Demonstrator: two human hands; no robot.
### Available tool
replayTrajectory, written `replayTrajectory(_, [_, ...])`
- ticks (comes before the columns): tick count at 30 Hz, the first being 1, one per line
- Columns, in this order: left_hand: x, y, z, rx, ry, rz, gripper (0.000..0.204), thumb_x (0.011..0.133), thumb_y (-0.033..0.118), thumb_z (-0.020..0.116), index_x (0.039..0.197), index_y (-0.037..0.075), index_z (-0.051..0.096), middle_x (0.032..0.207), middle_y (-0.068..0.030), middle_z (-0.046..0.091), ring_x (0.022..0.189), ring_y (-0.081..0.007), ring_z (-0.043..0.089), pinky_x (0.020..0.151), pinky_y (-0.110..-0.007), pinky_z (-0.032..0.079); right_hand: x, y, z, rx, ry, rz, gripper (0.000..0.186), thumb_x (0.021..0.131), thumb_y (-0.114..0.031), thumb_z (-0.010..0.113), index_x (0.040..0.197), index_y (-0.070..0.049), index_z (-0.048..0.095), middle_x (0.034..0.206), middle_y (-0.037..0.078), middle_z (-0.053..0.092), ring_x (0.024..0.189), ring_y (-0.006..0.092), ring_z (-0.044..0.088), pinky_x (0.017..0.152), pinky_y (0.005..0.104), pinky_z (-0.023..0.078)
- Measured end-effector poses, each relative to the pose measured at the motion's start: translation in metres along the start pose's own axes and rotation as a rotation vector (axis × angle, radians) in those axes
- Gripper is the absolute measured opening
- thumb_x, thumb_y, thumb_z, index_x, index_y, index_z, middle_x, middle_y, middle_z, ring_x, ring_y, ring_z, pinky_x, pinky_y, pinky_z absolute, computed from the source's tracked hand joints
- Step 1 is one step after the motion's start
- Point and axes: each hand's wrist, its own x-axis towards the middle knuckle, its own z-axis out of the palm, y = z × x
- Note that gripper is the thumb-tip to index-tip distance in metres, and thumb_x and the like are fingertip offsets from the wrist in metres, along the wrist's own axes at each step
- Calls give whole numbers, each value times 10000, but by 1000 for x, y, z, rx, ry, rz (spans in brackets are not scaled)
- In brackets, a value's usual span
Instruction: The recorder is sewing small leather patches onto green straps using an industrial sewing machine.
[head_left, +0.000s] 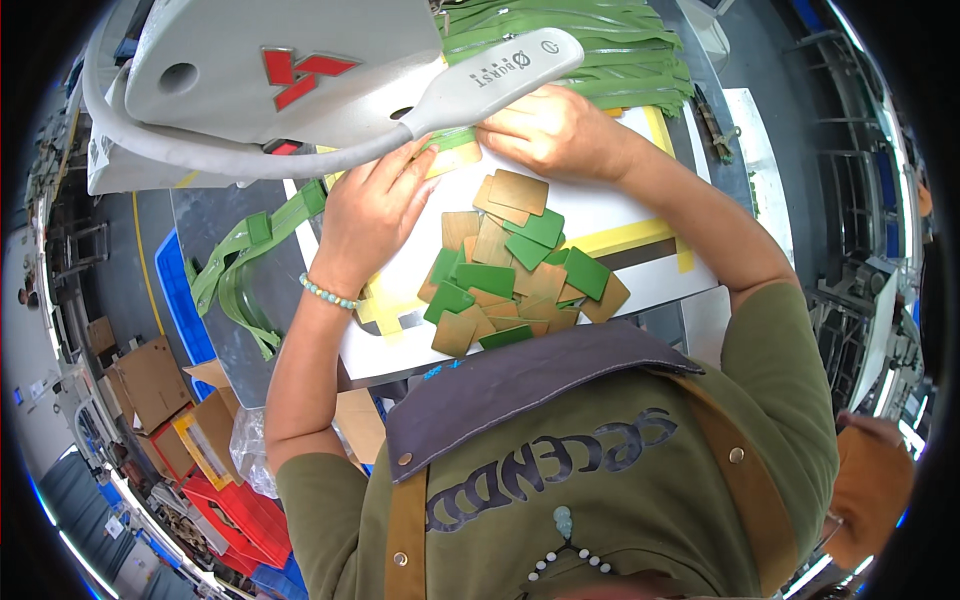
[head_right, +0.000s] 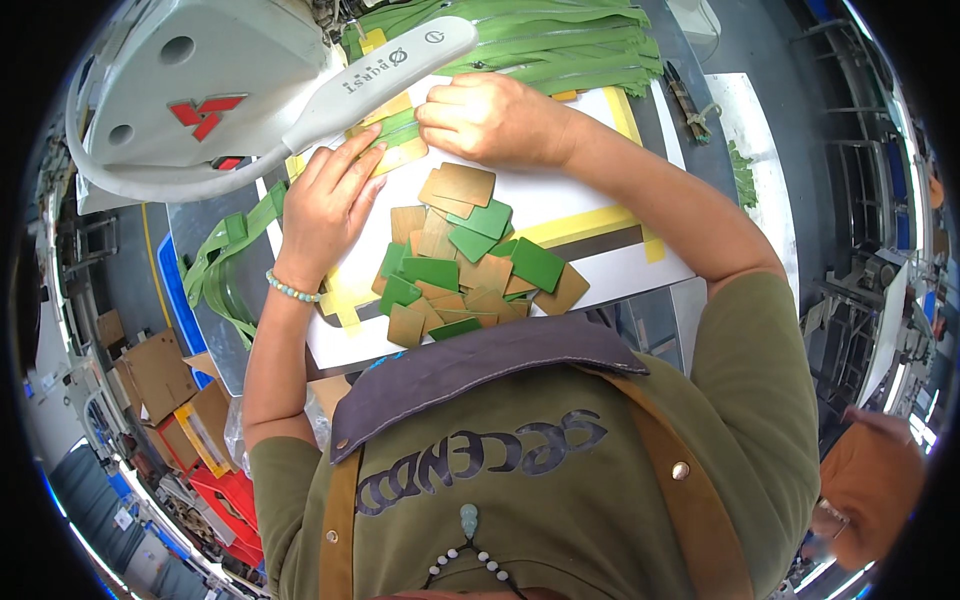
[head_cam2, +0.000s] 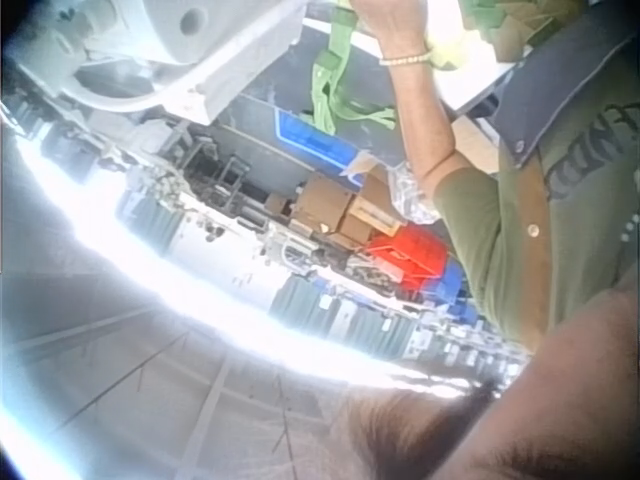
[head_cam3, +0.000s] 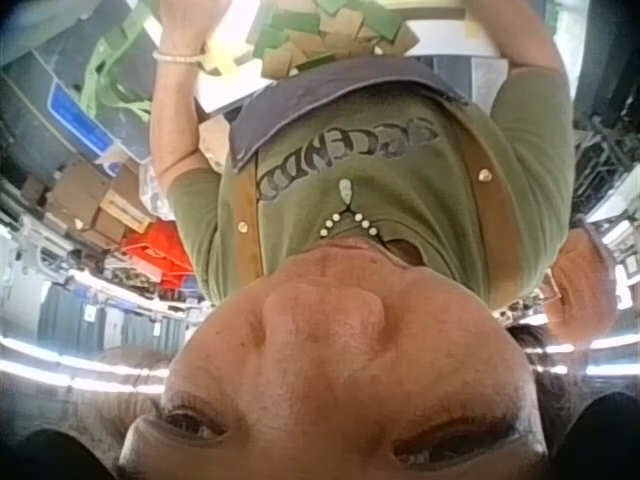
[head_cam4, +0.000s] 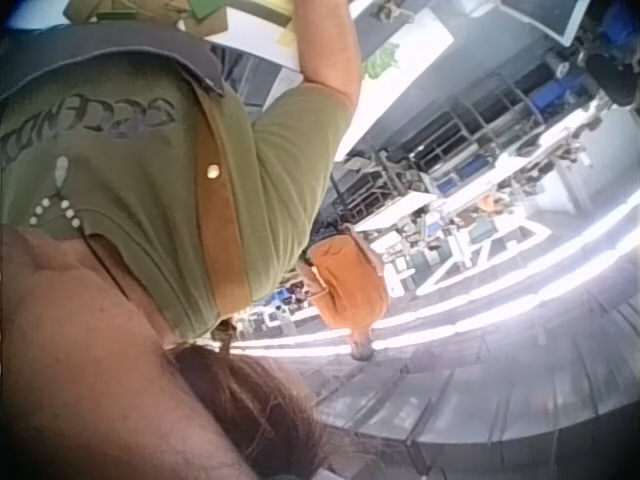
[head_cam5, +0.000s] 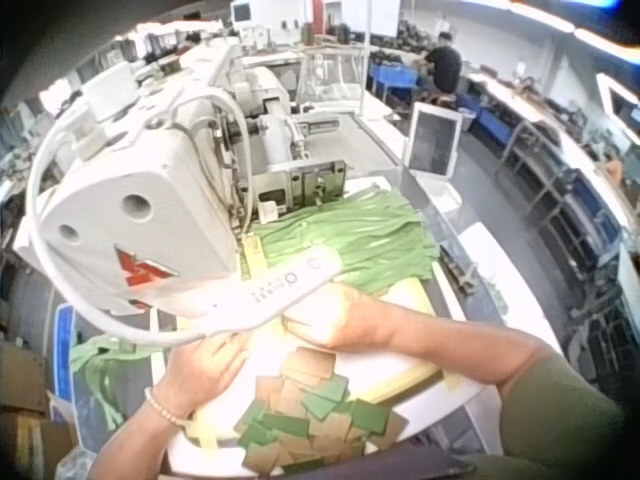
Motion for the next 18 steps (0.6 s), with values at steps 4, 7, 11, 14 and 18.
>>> replayTrajectory(4, [-1, -1, 1, 12, 4, -7, 349, 884, 115, 793, 1214, 14, 741, 1333, -50, 723, 873, -237, 637, 801, -346, 571, -1, 3, 1, 39, -10, 13, 100, 803, -128, 727, 877, -82, 678, 951, 9, 661, 902, 172, 677, 794, 333, 561])
replayTrajectory(7, [0, 2, 0, 51, -21, -4, 372, 879, 124, 798, 1228, 14, 731, 1332, -46, 721, 893, -232, 636, 812, -343, 569, 3, 3, -2, 159, -75, 93, 153, 802, -129, 762, 919, -55, 696, 1004, 26, 688, 921, 210, 684, 815, 370, 571])
replayTrajectory(11, [3, 8, 0, 145, -29, 4, 392, 879, 147, 801, 1243, 23, 727, 1347, -38, 707, 929, -222, 632, 824, -337, 570, 17, 7, 13, 523, 84, 465, 296, 896, -177, 766, 1144, -21, 727, 1203, 115, 707, 1081, 272, 702, 928, 374, 573])
replayTrajectory(14, [2, 7, 0, 173, -29, 16, 402, 879, 156, 802, 1248, 19, 723, 1346, -37, 703, 940, -216, 629, 821, -337, 571, 18, 9, 27, 928, 210, 703, 470, 964, -219, 752, 1379, -27, 644, 1357, 155, 680, 1222, 274, 677, 1035, 381, 542])
replayTrajectory(18, [4, 8, -3, 121, -45, 74, 408, 872, 156, 806, 1241, 6, 718, 1336, -48, 703, 942, -212, 628, 815, -339, 571, 13, 24, 18, 1499, 205, 879, 658, 1066, -271, 618, 1624, -21, 377, 1505, 153, 577, 1353, 246, 600, 1141, 407, 481])
